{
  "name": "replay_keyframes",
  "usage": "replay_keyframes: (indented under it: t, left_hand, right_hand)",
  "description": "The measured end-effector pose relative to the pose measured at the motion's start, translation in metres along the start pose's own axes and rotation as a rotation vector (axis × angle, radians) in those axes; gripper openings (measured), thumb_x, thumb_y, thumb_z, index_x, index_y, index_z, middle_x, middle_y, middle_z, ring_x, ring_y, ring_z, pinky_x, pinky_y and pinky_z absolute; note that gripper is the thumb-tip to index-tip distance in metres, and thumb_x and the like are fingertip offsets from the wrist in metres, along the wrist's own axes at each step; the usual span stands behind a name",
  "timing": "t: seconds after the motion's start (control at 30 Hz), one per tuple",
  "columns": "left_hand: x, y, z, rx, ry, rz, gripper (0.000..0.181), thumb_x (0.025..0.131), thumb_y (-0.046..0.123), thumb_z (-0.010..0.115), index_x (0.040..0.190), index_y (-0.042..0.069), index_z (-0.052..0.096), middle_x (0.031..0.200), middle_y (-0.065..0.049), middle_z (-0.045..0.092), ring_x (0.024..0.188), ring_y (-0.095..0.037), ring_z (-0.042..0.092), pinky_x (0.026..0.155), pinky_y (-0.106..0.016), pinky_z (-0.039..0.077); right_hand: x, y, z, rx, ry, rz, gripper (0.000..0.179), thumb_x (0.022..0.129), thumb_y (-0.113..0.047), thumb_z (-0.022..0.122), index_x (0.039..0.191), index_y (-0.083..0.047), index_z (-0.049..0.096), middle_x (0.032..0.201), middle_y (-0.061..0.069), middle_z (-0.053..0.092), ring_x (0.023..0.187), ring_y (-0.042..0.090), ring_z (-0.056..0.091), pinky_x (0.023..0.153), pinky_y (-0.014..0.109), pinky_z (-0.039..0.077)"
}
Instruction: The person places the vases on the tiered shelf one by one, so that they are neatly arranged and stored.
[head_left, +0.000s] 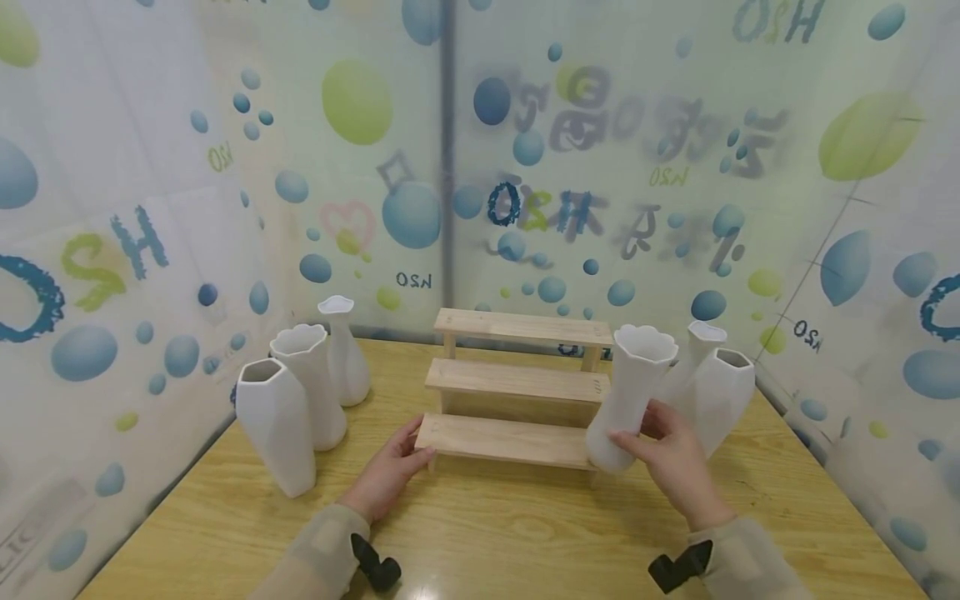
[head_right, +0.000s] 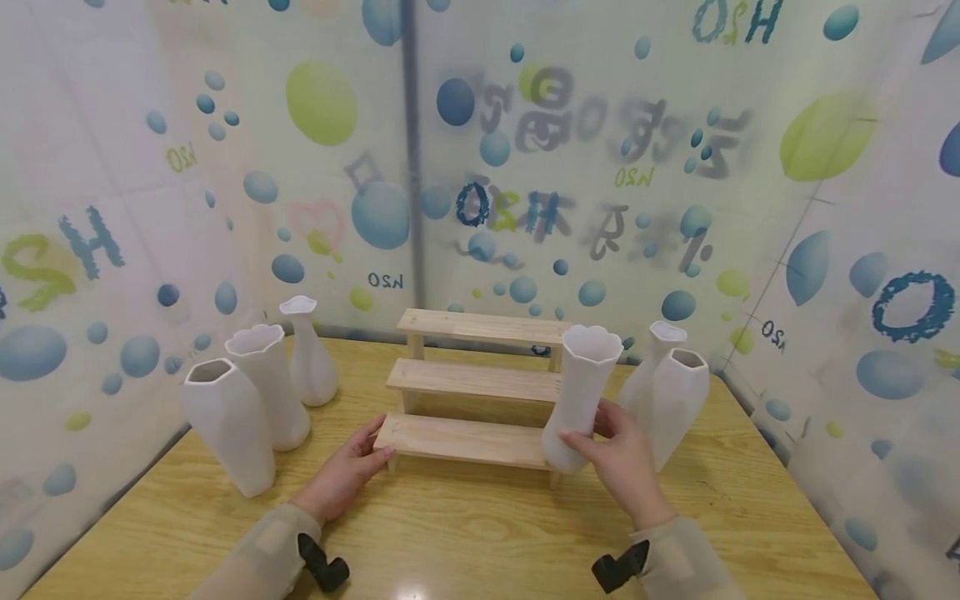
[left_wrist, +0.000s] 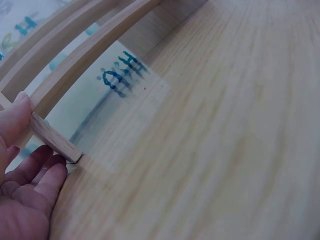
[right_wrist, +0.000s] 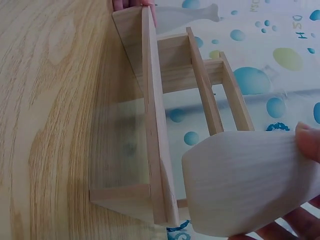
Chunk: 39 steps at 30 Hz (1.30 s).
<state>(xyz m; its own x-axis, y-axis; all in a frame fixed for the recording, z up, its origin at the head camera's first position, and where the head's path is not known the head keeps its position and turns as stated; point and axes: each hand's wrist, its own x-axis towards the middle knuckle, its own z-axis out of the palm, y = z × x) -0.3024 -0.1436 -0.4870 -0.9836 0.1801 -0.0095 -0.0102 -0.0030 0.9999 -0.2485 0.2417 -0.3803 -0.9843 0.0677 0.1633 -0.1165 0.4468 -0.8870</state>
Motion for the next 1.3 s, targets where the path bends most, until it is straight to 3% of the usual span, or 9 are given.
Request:
replay_keyframes:
  t: [0.33,0.87,1.3]
  left_hand:
    - [0.001,-0.003,0.000,0.012,0.003,-0.007,0.079,0.090,0.030,0.068,0.154,0.015,0.023,0.142,-0.020,0.043,0.129,-0.031,0.042,0.109,-0.053,0.027]
    - [-0.001,-0.001,-0.001,0.031,-0.002,-0.007,0.081,0.090,0.032,0.068,0.154,0.015,0.022,0.143,-0.022,0.041,0.130,-0.034,0.040,0.109,-0.054,0.027]
    - [0.001,-0.002,-0.002,0.007,-0.003,-0.011,0.082,0.089,0.032,0.069,0.154,0.016,0.022,0.143,-0.019,0.042,0.129,-0.031,0.041,0.110,-0.053,0.025]
  right_hand:
    - [0.004,-0.002,0.011,0.016,-0.003,-0.055,0.073,0.082,-0.040,0.076,0.139,-0.007,0.045,0.132,0.014,0.055,0.117,0.030,0.053,0.096,0.049,0.044]
    - [0.012,-0.005,0.027,0.036,-0.036,0.004,0.081,0.076,-0.049,0.077,0.141,-0.013,0.044,0.136,0.010,0.052,0.122,0.030,0.050,0.100,0.052,0.041]
    - [0.018,-0.008,0.041,0.076,-0.037,-0.037,0.077,0.076,-0.043,0.080,0.136,-0.007,0.048,0.129,0.014,0.057,0.119,0.031,0.052,0.101,0.051,0.040]
